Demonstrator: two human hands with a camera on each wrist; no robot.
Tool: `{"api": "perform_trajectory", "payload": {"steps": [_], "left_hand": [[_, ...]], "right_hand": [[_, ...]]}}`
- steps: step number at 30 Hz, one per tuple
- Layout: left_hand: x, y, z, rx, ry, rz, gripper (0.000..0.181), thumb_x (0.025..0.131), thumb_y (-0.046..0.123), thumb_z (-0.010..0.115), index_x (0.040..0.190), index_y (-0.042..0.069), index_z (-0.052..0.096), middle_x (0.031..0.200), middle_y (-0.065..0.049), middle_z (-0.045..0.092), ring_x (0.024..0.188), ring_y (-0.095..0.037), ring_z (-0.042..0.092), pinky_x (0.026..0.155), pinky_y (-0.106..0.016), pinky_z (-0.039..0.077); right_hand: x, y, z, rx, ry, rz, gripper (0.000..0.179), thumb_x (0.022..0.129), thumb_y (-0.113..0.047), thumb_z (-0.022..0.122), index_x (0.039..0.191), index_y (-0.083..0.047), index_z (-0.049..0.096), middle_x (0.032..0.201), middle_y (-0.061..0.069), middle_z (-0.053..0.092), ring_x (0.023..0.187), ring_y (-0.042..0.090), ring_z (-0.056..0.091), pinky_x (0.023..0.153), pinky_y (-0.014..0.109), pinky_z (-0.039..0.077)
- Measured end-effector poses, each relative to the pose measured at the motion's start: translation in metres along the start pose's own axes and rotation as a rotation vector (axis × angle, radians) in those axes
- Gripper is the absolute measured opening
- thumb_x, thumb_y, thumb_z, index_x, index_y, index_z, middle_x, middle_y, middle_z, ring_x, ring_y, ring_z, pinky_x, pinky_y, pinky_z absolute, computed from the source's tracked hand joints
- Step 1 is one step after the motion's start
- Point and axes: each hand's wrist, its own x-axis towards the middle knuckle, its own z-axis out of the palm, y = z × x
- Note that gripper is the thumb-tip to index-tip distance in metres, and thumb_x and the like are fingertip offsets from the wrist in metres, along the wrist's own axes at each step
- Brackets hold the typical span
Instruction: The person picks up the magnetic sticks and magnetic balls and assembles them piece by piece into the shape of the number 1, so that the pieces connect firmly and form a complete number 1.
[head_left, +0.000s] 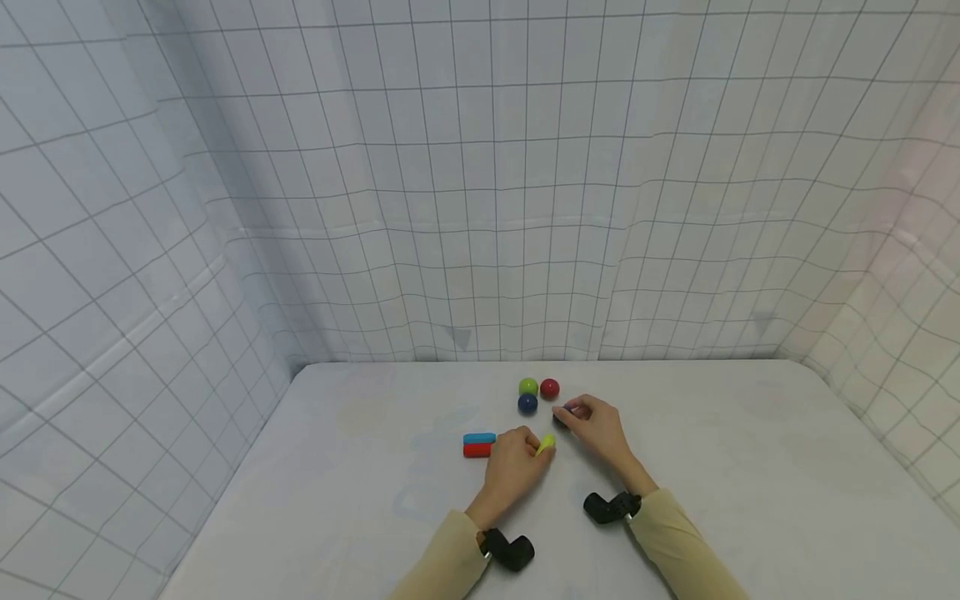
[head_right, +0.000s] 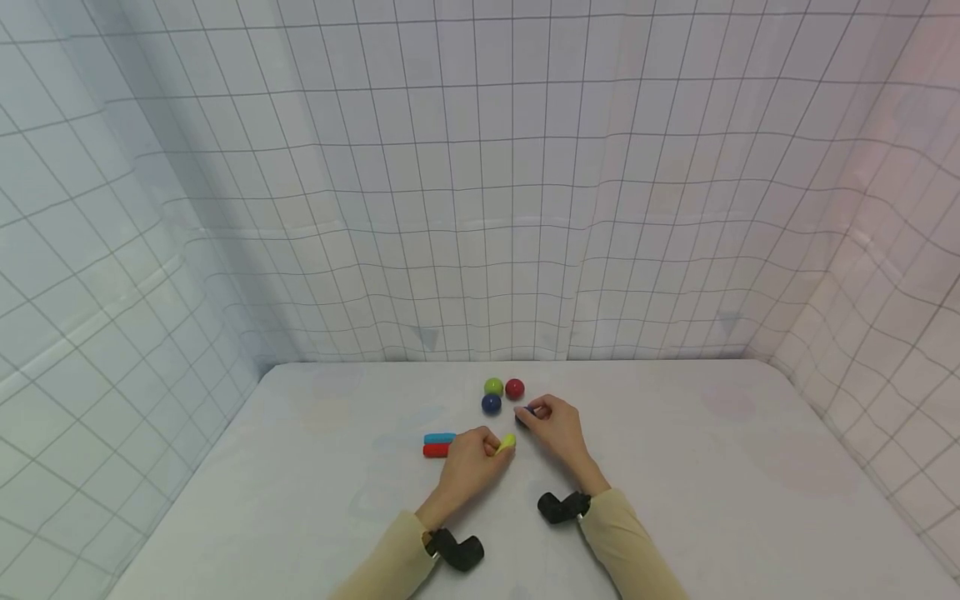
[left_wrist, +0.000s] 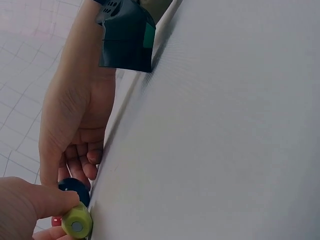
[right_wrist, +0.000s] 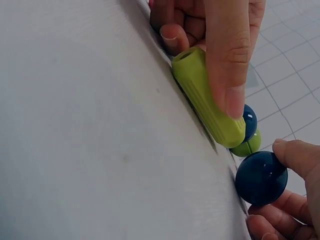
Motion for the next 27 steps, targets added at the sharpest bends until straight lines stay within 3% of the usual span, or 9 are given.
{"api": "perform_trajectory", "payload": {"steps": [10, 19, 27], "left_hand": [[0.0027, 0.0041, 0.0042, -0.028, 0.038, -0.002, 0.020, 0.078, 0.022, 0.076, 0.072, 0.009, 0.062, 0.059, 0.009, 0.054, 0.056, -0.004, 0.048, 0.050, -0.023, 0.040], [0.0048, 0.0046, 0.0066, -0.019, 0.035, -0.038, 0.021, 0.078, 0.024, 0.076, 0.072, 0.011, 0.062, 0.060, 0.009, 0.052, 0.057, -0.005, 0.047, 0.051, -0.024, 0.039], [0.0049, 0.0056, 0.0064, -0.026, 0.043, -0.044, 0.021, 0.078, 0.025, 0.077, 0.071, 0.011, 0.062, 0.059, 0.010, 0.052, 0.056, -0.004, 0.047, 0.050, -0.023, 0.038]], "right_hand": [[-0.0003, -0.0025, -0.0013, 0.008, -0.003, 0.025, 0.028, 0.081, -0.032, 0.076, 0.087, -0.006, 0.070, 0.069, -0.001, 0.059, 0.066, 0.013, 0.054, 0.062, 0.029, 0.042], [0.0006, -0.0022, -0.0033, 0.010, -0.009, 0.059, 0.026, 0.079, -0.032, 0.077, 0.085, -0.008, 0.072, 0.068, -0.003, 0.062, 0.066, 0.012, 0.057, 0.062, 0.029, 0.043], [0.0008, -0.0030, -0.0057, 0.072, -0.037, 0.117, 0.027, 0.079, -0.031, 0.078, 0.086, -0.006, 0.070, 0.066, -0.002, 0.063, 0.053, 0.012, 0.056, 0.048, 0.023, 0.041]]}}
